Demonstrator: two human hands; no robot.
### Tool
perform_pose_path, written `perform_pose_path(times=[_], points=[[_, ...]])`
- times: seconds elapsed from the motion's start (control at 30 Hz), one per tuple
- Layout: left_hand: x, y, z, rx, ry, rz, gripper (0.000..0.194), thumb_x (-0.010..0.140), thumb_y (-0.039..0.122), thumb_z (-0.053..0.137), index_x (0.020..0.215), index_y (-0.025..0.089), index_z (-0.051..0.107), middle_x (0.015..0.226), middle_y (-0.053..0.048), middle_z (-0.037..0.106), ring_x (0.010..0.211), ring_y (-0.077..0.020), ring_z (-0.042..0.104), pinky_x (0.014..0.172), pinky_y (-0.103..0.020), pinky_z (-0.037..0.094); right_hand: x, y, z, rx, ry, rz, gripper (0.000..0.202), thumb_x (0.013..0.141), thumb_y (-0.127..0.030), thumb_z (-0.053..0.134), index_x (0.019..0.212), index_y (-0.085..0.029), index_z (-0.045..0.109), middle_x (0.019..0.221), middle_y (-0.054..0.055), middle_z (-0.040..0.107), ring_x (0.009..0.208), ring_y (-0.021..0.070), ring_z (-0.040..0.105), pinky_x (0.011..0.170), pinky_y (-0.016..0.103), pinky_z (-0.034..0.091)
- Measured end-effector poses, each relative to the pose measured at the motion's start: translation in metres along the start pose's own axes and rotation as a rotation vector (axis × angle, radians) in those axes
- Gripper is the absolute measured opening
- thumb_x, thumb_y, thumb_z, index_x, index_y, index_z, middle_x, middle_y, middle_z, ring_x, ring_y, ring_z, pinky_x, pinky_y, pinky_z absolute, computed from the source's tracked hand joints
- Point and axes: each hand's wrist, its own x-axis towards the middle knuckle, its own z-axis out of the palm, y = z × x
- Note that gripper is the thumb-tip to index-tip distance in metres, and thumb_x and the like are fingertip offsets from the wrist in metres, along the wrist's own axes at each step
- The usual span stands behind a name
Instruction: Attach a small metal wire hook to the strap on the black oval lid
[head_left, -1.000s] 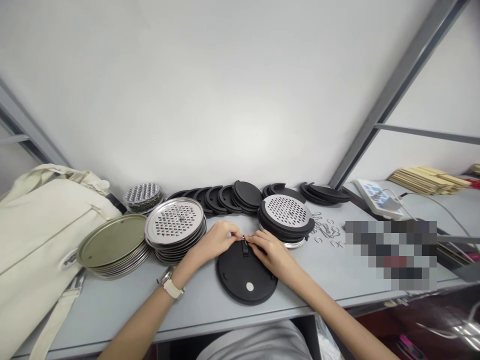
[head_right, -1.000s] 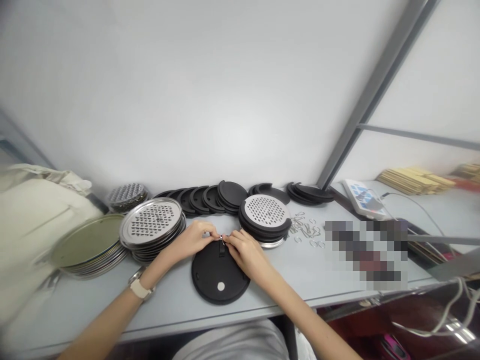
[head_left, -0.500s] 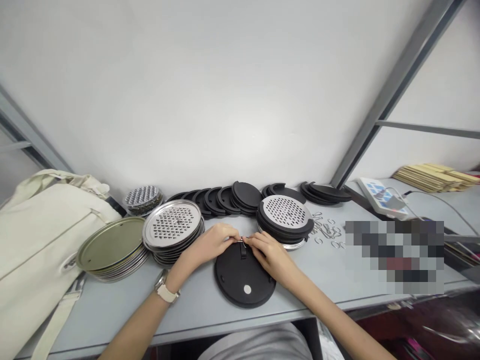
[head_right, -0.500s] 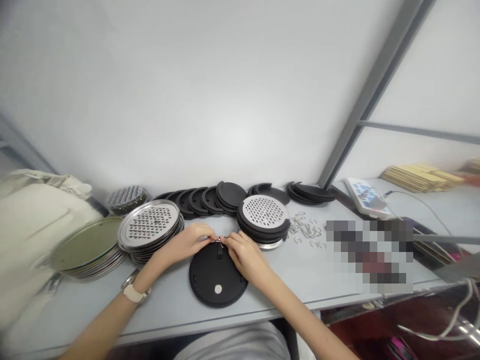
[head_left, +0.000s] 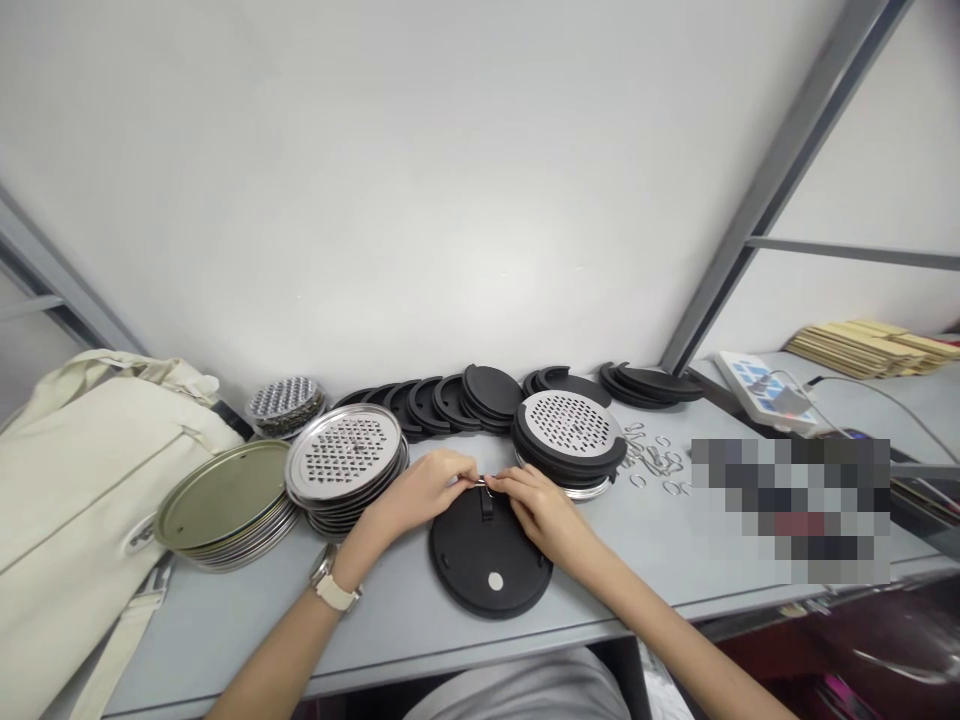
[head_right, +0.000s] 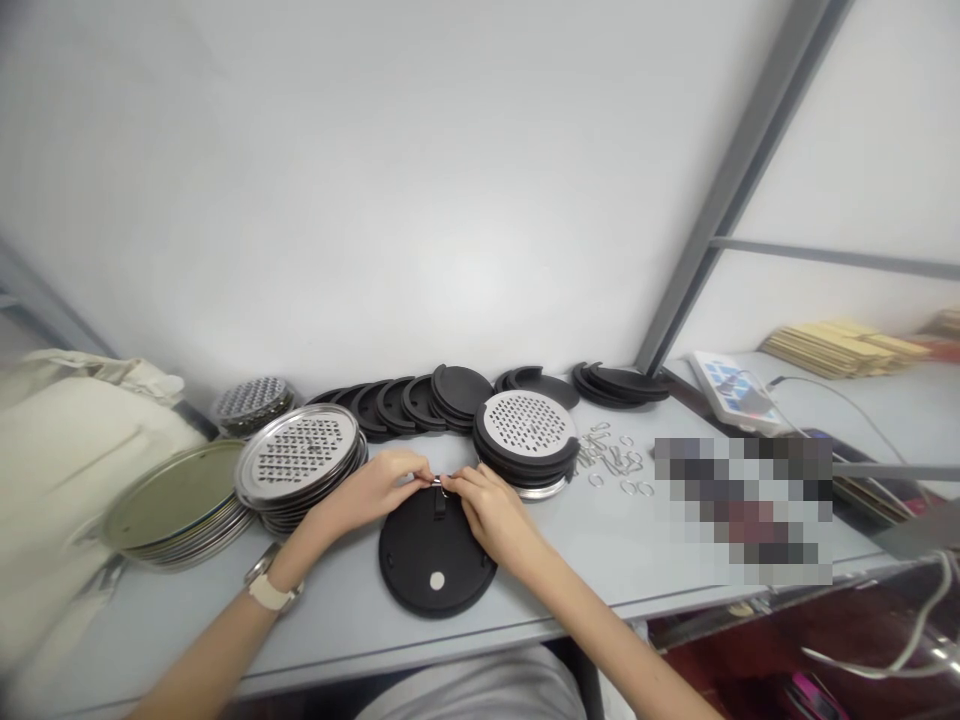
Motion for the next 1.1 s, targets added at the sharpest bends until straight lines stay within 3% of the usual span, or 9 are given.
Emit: perform_pose_path(times=[0.77,1.1], points=[[0.0015,-0.0029,0.0025,-0.076,-0.003,-0.022,0.016,0.084,0.012,0.046,0.074,0.016,0.058,0.076,0.000,0.061,0.075,-0.0148,0.056,0.070,-0.024,0.040,0.0003,-0.0004,-0.0016,-0.015,-0.017,0.014,0.038,0.091,-0.006,0.038,0.117,-0.021,0.060,0.099,0.007,0.063,0.088,0.0206,0.053,0.078,0.036,0.049],[0.0015,-0.0010,0.0061,-0.048,0.016,0.001,0.015,0.083,0.009,0.045,0.073,0.016,0.054,0.075,0.000,0.057,0.073,-0.0141,0.053,0.069,-0.025,0.039,-0.0013,-0.0022,0.0032,-0.014,0.034,0.013,0.035,0.090,-0.006,0.039,0.115,-0.020,0.059,0.095,0.007,0.062,0.088,0.0209,0.054,0.082,0.039,0.048]])
